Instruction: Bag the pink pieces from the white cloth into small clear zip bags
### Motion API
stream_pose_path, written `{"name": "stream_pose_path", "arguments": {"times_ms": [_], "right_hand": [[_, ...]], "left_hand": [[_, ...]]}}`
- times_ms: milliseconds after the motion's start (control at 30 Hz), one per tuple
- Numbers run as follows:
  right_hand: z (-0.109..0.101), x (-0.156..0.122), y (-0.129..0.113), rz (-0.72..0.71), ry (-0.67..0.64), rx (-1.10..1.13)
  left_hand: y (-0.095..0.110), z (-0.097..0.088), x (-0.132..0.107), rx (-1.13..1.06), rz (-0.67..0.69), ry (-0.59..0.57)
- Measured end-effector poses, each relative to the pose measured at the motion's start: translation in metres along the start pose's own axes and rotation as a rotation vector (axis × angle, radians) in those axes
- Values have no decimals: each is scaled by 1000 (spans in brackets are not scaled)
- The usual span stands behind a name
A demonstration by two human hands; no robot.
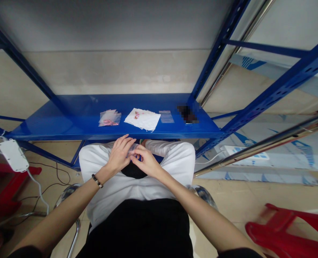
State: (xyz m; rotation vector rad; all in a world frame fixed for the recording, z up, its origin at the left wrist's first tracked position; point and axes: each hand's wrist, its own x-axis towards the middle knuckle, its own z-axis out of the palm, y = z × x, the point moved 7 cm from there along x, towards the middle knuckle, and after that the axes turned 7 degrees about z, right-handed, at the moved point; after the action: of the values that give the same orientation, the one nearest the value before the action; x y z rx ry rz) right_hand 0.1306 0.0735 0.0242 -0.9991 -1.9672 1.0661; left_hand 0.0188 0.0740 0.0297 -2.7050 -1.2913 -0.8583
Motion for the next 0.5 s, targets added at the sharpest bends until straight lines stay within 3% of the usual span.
{"name": "stream_pose_path", "arguments": {"times_ms": [300,500], "right_hand": [[4,-2,-3,-91,-46,-67],[-3,0,-4,-70,-29,-56]], "left_hand": [[1,15,-2,97,-1,-117],[-6,13,-1,95,-9,-96]]}}
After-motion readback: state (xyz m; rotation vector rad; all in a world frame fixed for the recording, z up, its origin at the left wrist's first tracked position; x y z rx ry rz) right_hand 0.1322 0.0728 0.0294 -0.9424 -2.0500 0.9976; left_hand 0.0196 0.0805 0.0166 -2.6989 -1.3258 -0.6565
